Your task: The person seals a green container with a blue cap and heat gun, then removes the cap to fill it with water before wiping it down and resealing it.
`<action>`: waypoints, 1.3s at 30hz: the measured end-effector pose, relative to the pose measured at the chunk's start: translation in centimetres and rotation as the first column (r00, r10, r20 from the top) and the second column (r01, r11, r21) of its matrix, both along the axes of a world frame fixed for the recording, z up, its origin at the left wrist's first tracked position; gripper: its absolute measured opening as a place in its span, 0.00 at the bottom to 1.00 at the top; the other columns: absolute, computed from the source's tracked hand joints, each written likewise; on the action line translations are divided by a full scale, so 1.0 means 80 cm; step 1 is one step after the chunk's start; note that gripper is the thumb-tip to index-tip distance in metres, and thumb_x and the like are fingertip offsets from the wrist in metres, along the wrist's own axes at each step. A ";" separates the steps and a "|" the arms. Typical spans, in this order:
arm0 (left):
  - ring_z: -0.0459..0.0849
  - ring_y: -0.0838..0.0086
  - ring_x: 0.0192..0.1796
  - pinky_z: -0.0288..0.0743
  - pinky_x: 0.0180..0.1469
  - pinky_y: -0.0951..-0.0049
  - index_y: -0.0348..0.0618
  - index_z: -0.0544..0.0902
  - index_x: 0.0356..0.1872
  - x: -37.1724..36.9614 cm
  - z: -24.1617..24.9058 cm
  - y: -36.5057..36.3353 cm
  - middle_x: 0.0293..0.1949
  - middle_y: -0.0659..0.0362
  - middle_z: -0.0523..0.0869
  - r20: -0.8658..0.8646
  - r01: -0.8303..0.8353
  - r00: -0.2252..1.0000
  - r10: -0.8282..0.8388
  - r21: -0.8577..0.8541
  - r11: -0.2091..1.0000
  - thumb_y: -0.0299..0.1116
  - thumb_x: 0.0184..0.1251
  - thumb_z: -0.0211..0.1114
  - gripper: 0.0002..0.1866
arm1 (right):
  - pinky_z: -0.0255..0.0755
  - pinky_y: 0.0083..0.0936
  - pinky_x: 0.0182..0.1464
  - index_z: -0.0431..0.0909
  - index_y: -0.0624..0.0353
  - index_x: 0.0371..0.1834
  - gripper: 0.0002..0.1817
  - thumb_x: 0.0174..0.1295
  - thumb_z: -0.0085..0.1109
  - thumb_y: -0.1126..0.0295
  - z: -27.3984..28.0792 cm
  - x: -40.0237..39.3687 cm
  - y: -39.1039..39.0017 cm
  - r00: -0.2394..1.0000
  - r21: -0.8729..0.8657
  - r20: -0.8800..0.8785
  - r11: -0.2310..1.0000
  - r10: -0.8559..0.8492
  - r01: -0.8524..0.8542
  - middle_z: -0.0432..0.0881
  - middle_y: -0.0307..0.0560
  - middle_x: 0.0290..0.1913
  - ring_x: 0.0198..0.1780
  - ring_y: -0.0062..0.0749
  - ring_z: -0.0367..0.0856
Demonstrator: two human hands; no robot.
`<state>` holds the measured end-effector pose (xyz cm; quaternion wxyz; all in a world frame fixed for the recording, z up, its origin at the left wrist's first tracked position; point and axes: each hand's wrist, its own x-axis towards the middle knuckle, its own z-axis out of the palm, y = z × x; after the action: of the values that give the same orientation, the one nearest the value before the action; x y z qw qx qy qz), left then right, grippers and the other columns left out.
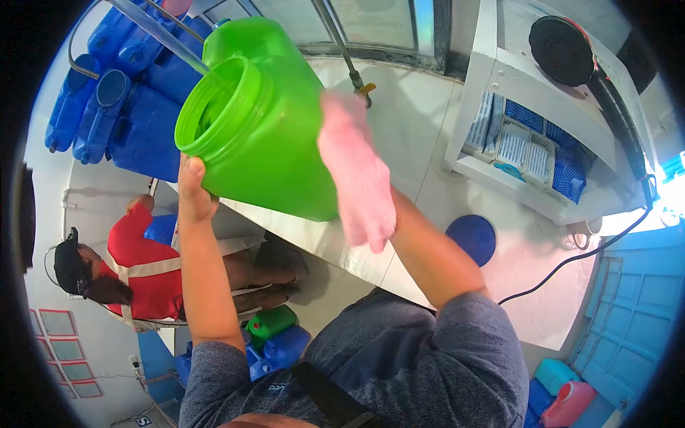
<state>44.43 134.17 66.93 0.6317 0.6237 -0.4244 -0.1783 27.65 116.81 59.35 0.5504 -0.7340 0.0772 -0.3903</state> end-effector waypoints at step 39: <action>0.68 0.61 0.73 0.59 0.75 0.60 0.39 0.58 0.76 0.002 0.002 -0.003 0.70 0.50 0.70 0.005 0.009 1.000 -0.009 -0.017 1.000 0.60 0.54 0.71 0.54 | 0.73 0.41 0.53 0.77 0.57 0.46 0.15 0.69 0.52 0.57 0.053 0.221 -0.149 0.932 -0.657 -0.160 0.740 -0.325 0.145 0.85 0.51 0.46 0.54 0.45 0.83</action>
<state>44.62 133.96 67.11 0.6352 0.6167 -0.4304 -0.1761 45.36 104.93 63.63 0.2006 -0.9055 0.1064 -0.3586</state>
